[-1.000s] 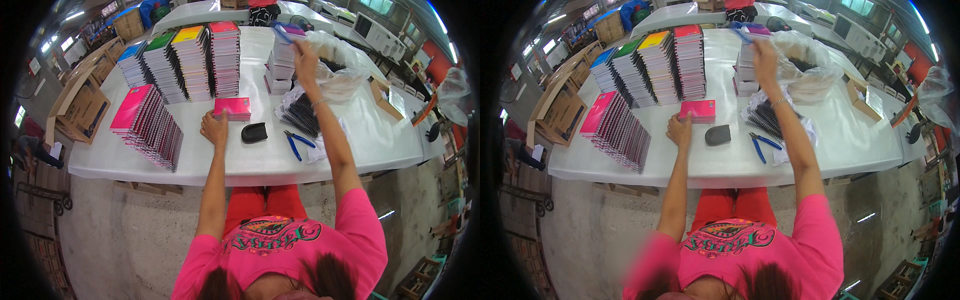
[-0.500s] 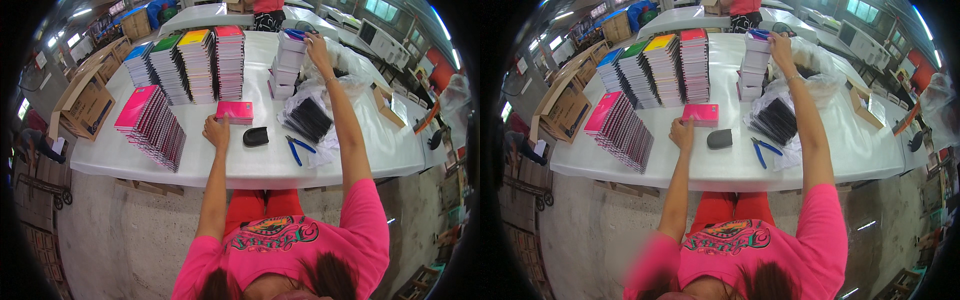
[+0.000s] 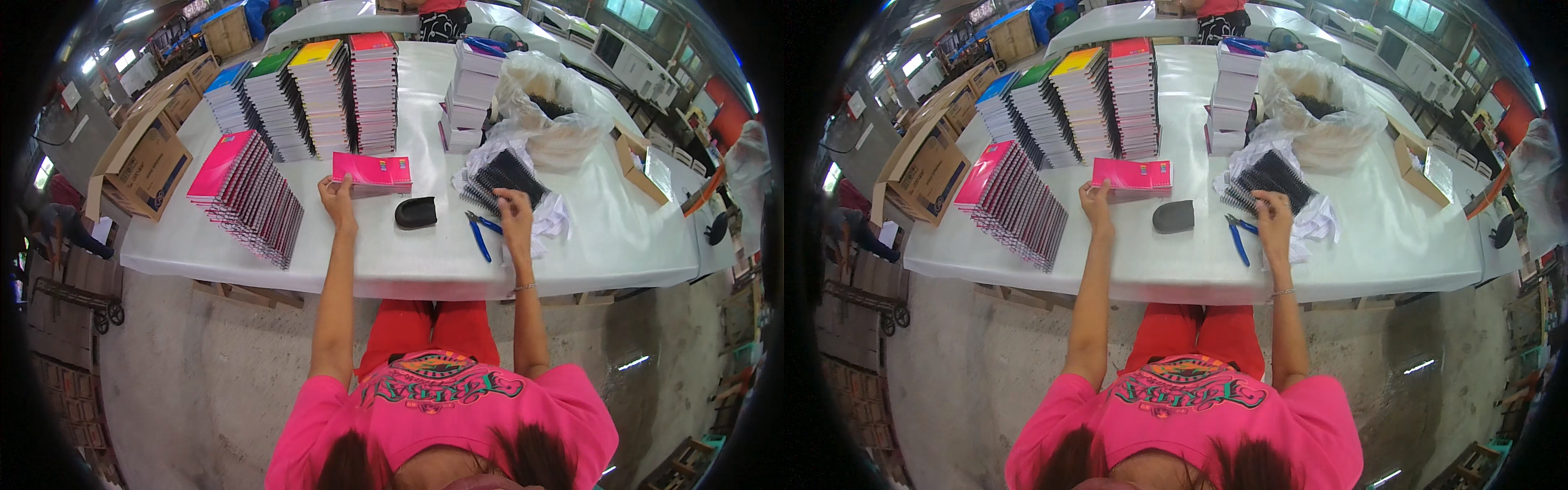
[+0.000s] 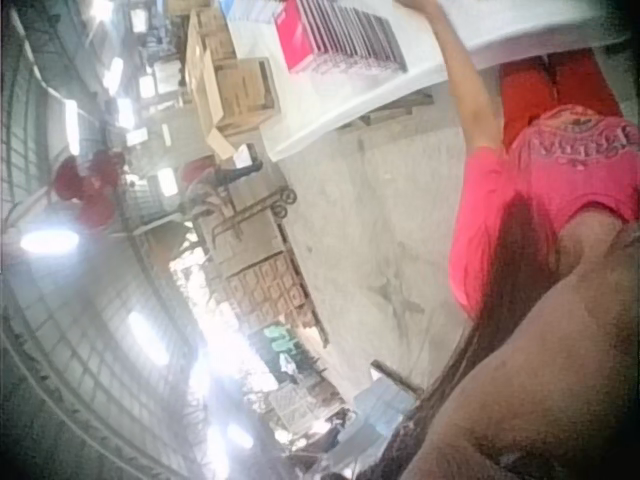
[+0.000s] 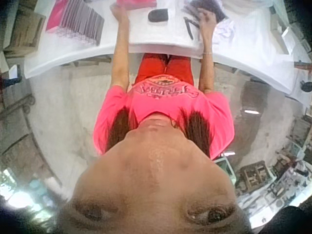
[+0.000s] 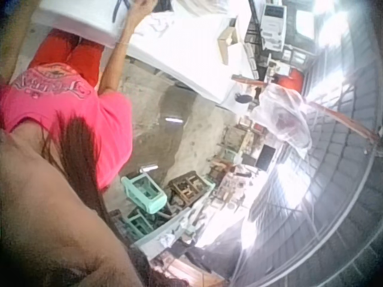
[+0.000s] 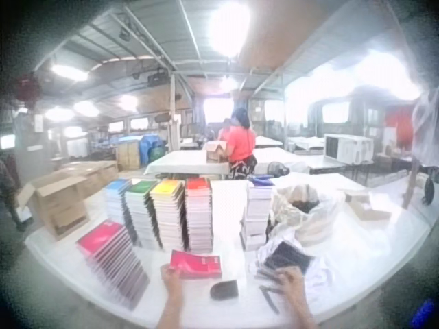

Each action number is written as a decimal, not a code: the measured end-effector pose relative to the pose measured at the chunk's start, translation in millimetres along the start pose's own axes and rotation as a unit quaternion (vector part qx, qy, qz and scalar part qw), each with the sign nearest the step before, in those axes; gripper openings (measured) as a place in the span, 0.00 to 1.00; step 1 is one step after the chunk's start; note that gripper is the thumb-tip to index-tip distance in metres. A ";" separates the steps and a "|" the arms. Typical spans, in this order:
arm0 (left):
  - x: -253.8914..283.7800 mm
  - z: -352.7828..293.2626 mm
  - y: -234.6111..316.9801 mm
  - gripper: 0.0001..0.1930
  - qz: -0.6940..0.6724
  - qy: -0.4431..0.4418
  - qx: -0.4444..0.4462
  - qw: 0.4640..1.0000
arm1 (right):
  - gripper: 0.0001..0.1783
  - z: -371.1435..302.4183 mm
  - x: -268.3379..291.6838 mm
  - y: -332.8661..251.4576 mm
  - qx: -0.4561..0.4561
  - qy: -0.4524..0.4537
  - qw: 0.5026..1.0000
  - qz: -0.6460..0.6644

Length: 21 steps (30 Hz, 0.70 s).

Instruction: The person inserts spiral bindings into pink notebook covers and secures them with pliers. They repeatedly pick up a notebook cover, insert a spiral, crimp it with pliers, and place the finished notebook onto a growing stack on the table.

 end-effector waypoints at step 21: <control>-21.7 -149.8 130.1 0.15 0.492 -0.444 -0.216 0.717 | 0.11 48.4 57.3 84.7 0.017 0.005 0.916 -0.401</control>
Point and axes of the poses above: each hand's wrist, its own z-axis towards the middle knuckle, its own x-axis out of the back of the hand, y = z × x, the point moved 5 cm from there along z, towards the middle knuckle, and after that the axes turned 1 degree about -z, right-handed, at the moved point
